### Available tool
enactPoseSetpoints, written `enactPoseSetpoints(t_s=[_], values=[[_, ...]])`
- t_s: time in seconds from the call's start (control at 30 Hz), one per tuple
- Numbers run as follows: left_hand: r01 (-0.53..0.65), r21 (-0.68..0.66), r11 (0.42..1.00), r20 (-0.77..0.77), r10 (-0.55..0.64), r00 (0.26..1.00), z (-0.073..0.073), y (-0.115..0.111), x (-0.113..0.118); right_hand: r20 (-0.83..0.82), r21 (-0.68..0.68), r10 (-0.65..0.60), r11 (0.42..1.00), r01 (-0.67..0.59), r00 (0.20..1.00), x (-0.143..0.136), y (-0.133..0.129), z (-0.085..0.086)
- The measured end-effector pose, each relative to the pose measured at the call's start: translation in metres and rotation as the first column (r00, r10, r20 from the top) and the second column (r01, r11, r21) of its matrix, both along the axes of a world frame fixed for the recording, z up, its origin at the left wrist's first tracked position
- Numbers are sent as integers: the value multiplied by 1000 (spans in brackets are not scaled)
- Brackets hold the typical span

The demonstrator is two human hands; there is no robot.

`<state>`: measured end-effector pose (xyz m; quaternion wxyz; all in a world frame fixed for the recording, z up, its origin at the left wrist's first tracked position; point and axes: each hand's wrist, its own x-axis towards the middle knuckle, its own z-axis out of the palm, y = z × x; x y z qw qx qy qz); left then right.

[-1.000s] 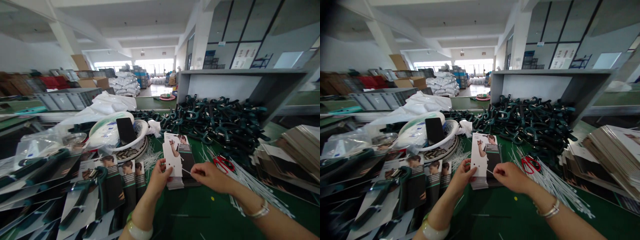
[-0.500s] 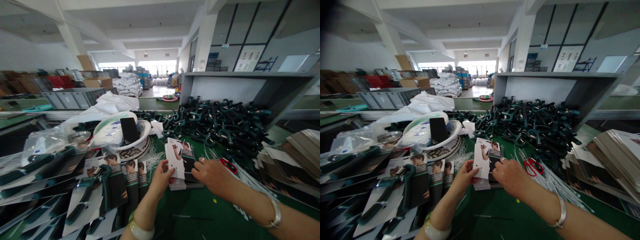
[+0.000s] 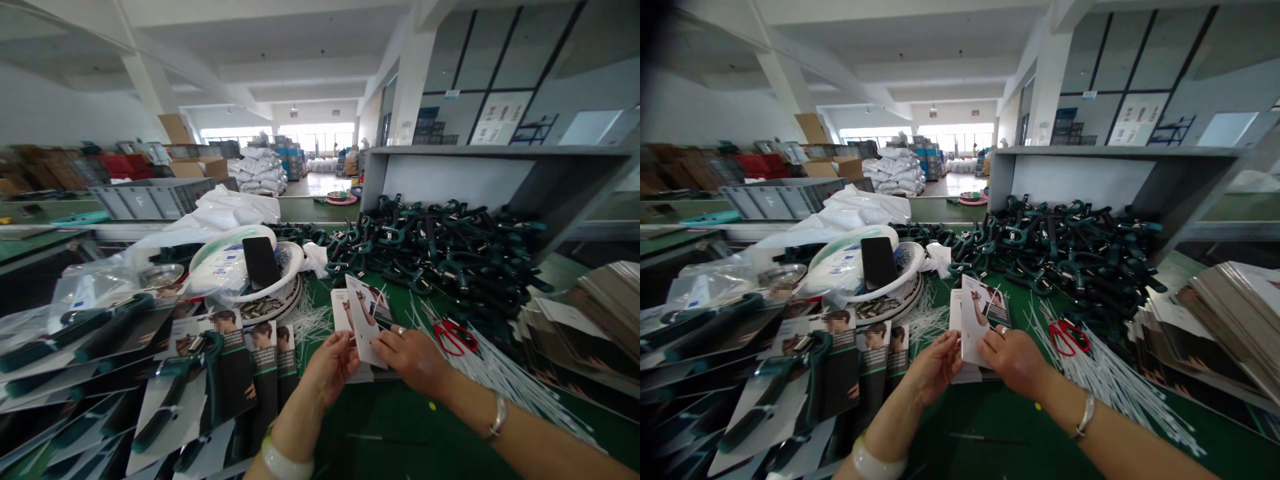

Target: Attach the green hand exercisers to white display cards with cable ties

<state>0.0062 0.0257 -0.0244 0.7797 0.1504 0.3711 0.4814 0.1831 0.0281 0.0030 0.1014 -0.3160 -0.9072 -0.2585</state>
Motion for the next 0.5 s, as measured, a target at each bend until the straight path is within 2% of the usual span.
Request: enactPoseSetpoints(t_s=[0.13,0.27,0.37,0.5], values=[[-58,39,998,-64,60,996,-4,-3,15,-100,3,-20,1000,20,995,10,0,-14],[-119,72,990,-25,121,992,-4,-7,25,-241,-133,-168,981,139,956,10,-15,-15],[-102,114,988,26,100,995,0,-11,27,-324,-216,-299,947,237,897,3,-34,-13],[-23,230,973,66,8,998,9,-18,31,-445,-205,-403,915,347,800,1,-45,-16]])
